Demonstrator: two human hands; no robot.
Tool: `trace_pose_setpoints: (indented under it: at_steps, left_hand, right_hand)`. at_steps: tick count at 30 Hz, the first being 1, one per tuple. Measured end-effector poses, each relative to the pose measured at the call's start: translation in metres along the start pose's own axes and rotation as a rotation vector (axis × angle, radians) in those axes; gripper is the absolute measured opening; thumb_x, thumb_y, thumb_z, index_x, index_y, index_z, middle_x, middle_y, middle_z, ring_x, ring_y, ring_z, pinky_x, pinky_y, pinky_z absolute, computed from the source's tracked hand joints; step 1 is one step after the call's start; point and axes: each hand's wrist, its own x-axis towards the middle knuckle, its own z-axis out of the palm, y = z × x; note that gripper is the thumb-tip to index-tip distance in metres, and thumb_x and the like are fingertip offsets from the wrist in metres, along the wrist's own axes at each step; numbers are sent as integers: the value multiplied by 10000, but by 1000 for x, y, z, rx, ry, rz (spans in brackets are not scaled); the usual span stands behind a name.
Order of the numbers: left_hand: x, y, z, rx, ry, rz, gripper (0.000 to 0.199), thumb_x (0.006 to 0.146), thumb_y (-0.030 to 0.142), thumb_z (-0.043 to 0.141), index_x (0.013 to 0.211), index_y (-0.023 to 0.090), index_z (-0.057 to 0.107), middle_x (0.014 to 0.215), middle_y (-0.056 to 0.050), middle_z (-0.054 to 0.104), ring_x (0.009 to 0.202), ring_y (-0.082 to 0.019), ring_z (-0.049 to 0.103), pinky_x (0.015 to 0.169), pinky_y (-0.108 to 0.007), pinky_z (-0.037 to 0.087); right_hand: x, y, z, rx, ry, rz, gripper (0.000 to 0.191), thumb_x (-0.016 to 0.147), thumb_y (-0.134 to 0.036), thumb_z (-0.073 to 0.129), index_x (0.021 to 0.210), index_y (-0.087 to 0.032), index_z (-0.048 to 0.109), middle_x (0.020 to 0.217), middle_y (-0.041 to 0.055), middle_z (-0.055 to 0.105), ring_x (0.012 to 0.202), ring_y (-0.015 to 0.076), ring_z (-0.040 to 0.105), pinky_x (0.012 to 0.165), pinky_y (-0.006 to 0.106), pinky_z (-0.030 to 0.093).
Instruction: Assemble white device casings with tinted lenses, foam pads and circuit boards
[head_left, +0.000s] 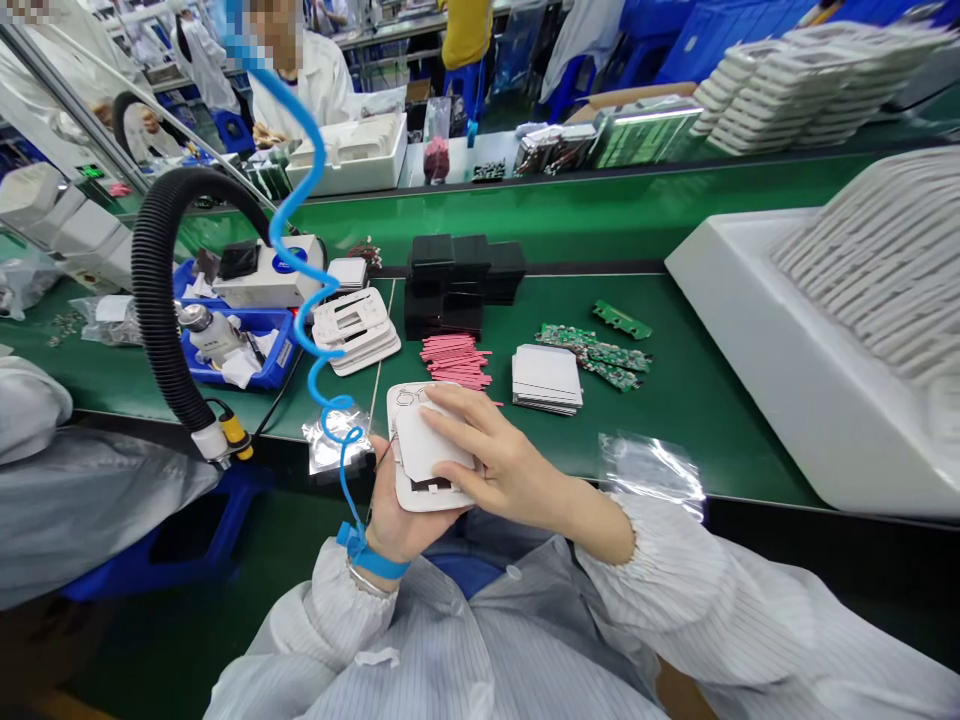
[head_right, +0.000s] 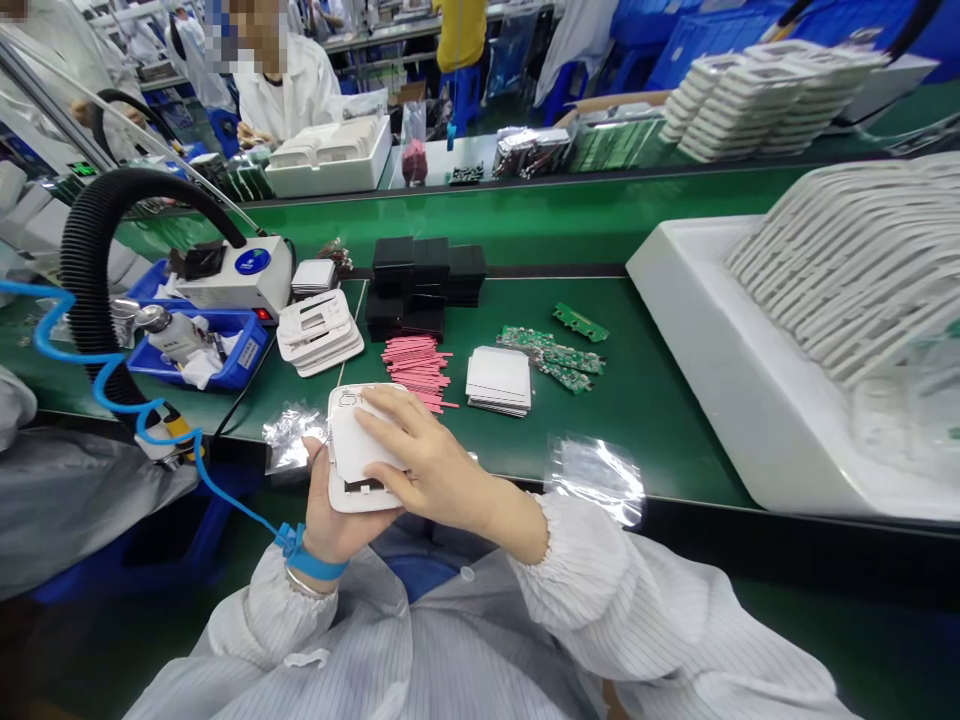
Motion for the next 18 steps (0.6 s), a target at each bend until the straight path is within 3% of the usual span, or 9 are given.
trace_pose_setpoints:
  at_steps: [5, 11, 18]
  left_hand:
    - [0, 1, -2, 43, 7, 4, 626, 842, 657, 282, 1320, 289, 451, 1014, -47, 664, 976, -250, 579, 905, -435, 384]
    - [1, 2, -1, 86, -10, 28, 696, 808, 694, 308, 1350, 269, 412, 1129, -74, 630, 1108, -294, 515, 920, -462, 378]
    - [2, 1, -1, 134, 10, 71, 664, 820, 656, 358, 1339, 247, 432, 1171, -79, 616, 1128, -282, 513, 928, -433, 396]
  right_hand:
    - [-1, 1, 0, 4, 57, 8, 567, 847, -242, 555, 1370, -216, 337, 1321, 178, 438, 1251, 308, 404, 970, 536, 415]
    - [-3, 0, -2, 27, 13, 56, 554, 825, -303, 594, 1335, -224, 393, 1269, 163, 514, 1202, 307, 466, 951, 536, 435]
    - [-4, 1, 2, 8, 85, 49, 542, 820, -313, 611, 1317, -193, 432, 1266, 181, 531, 1181, 295, 494, 945, 518, 445]
